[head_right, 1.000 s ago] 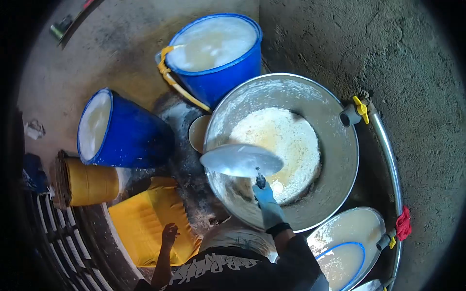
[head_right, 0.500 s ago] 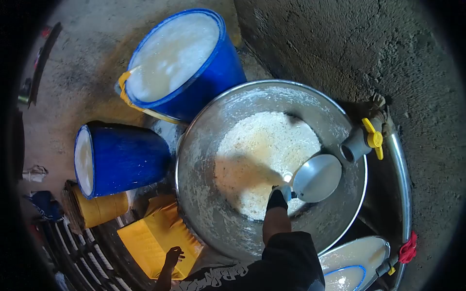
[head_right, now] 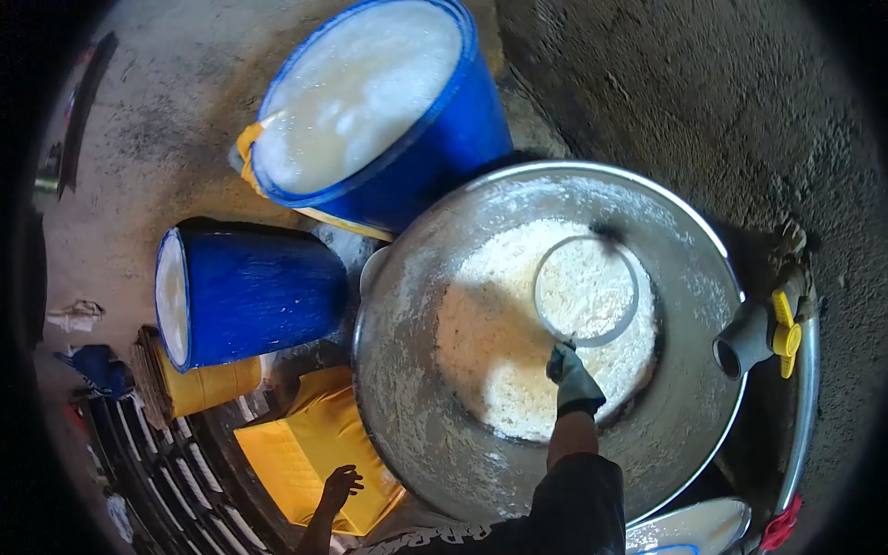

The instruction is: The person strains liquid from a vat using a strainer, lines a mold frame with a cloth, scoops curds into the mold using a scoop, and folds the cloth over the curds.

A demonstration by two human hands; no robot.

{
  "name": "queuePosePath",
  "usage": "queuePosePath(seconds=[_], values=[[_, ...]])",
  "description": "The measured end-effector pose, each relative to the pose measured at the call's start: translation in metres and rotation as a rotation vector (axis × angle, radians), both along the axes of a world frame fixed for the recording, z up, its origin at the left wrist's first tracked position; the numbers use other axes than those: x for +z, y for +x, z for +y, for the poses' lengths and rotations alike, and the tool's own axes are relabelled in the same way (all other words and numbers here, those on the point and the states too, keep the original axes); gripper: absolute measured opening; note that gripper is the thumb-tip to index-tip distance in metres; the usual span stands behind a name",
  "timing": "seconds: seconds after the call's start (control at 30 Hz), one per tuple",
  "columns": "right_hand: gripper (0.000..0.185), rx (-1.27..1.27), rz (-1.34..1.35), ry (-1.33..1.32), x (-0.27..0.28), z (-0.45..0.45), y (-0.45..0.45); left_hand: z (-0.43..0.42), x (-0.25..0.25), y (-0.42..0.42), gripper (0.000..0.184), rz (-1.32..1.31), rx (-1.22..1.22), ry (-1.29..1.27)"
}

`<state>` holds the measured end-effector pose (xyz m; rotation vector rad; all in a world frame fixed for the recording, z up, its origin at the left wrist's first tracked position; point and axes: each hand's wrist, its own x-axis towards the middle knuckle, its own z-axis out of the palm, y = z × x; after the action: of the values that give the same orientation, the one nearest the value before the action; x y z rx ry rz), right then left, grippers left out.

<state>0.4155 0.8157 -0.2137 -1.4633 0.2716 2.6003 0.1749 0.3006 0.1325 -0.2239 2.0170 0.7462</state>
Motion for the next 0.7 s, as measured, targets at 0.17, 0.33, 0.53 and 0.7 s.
queuePosePath(seconds=[0.17, 0.33, 0.53, 0.7], values=[[0.034, 0.308, -0.148, 0.191, 0.068, -0.036, 0.023, -0.049, -0.01, 0.012, 0.034, -0.02, 0.102, 0.051], [0.028, 0.515, -0.149, 0.34, 0.212, -0.09, 0.028, -0.123, -0.044, 0.031, 0.031, -0.029, 0.328, 0.137], [0.02, 0.936, -0.183, 0.348, 0.39, -0.176, -0.009, -0.227, -0.099, 0.089, 0.035, -0.051, 0.63, 0.256], [0.016, 1.061, -0.259, 0.396, 0.405, -0.254, -0.046, -0.306, -0.137, 0.155, 0.036, -0.071, 0.903, 0.221]])
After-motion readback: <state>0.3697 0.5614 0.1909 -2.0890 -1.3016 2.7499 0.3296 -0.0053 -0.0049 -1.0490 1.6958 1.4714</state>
